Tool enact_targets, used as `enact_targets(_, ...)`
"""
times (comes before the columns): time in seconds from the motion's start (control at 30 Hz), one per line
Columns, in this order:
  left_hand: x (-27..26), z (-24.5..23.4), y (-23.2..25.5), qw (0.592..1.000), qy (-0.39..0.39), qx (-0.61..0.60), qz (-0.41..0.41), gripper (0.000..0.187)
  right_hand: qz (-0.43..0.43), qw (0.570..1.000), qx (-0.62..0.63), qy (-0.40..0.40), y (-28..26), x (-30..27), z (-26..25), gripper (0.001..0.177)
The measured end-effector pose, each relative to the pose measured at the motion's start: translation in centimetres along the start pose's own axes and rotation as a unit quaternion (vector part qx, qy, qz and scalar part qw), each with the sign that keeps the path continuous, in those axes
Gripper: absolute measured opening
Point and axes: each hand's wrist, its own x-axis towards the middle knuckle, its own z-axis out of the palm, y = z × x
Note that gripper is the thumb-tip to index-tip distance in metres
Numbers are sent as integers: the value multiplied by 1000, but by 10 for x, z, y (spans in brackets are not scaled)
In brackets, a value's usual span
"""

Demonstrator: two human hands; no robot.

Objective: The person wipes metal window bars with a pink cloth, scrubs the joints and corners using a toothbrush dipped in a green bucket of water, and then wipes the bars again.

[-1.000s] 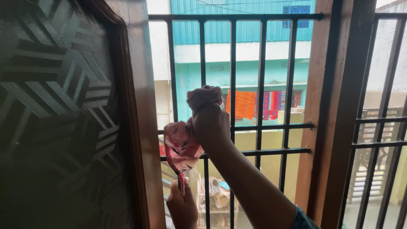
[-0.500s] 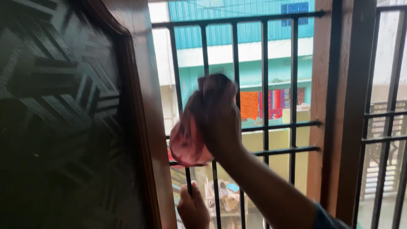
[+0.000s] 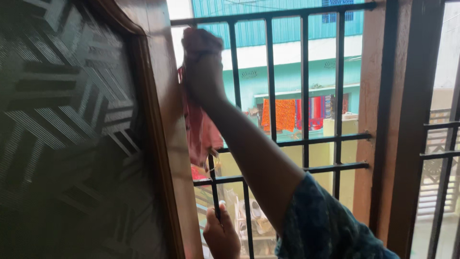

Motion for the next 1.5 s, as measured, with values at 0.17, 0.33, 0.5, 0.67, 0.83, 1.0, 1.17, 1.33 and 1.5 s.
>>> enact_targets(0.17,-2,-6,13,1000,-16,-11,-11,38,-159,977,-145,-18,-27,-103,-38,16)
enact_targets(0.33,-3,-8,19,1000,-25,-2,-14,37,96,944,-210,-234,-44,-138,-66,12)
enact_targets(0.5,-6,-8,15,1000,-29,-4,3,37,-139,893,-396,-163,-44,-167,-87,45)
enact_targets(0.67,-10,-5,-4,997,-14,-31,63,26,-259,892,-318,-191,-60,-216,-137,41)
enact_targets(0.83,-10,2,-16,1000,-23,4,9,28,-111,848,-394,-338,-39,-173,-136,27)
enact_targets(1.0,-6,2,-5,998,-40,8,-56,31,-291,882,-291,-231,-37,-155,-84,46)
enact_targets(1.17,-9,1,-3,998,-38,-56,-6,30,-228,935,-147,-229,-32,-185,-101,52)
enact_targets(1.33,-11,5,-14,999,-31,-28,10,26,-276,888,-202,-307,-13,-174,-129,59)
enact_targets(1.5,-11,-4,-1,999,-36,-25,-13,34,-227,867,-237,-374,-14,-158,-184,47)
